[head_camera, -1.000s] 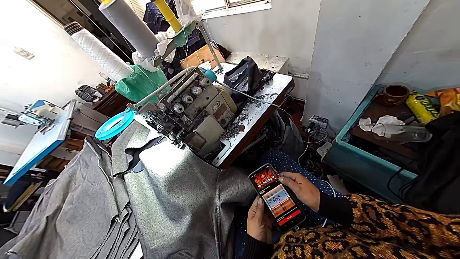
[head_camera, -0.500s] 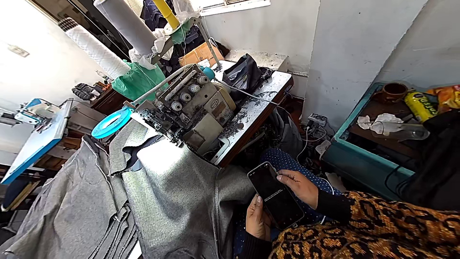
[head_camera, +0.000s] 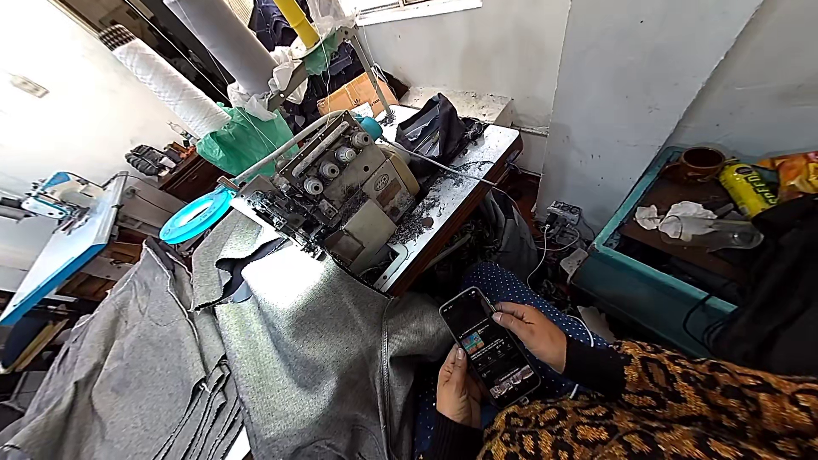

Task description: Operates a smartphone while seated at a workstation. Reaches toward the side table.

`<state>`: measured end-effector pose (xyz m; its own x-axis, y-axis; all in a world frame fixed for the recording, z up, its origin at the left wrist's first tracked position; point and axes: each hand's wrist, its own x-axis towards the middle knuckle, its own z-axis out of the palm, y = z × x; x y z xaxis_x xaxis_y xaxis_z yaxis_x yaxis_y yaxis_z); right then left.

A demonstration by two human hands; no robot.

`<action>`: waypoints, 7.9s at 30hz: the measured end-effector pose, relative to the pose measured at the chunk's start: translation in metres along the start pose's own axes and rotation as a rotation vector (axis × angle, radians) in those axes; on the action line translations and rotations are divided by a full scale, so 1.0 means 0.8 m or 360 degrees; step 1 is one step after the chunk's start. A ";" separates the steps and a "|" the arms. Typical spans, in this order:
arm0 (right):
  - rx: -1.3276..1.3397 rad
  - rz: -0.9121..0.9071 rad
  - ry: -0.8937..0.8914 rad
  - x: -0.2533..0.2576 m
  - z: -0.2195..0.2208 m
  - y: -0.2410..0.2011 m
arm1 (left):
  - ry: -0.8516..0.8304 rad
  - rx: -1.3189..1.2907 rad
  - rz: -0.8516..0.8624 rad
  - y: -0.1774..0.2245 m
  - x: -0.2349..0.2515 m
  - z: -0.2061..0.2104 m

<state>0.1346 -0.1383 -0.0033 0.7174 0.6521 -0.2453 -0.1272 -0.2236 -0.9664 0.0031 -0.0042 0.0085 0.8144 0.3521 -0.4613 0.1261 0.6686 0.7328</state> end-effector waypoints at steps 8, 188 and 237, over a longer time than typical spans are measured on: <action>0.0015 0.0000 -0.0001 0.000 0.000 0.001 | -0.0021 -0.0010 -0.0002 0.000 0.000 -0.001; 0.0298 0.0090 -0.0127 0.027 -0.003 -0.041 | -0.0052 0.0025 0.0010 0.002 -0.001 0.002; 0.0239 0.0114 -0.0166 0.021 -0.004 -0.032 | -0.0022 0.0012 0.0007 -0.001 0.000 0.000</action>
<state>0.1524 -0.1240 0.0178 0.6289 0.7118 -0.3128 -0.2818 -0.1663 -0.9450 0.0035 -0.0047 0.0080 0.8226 0.3457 -0.4514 0.1268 0.6624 0.7384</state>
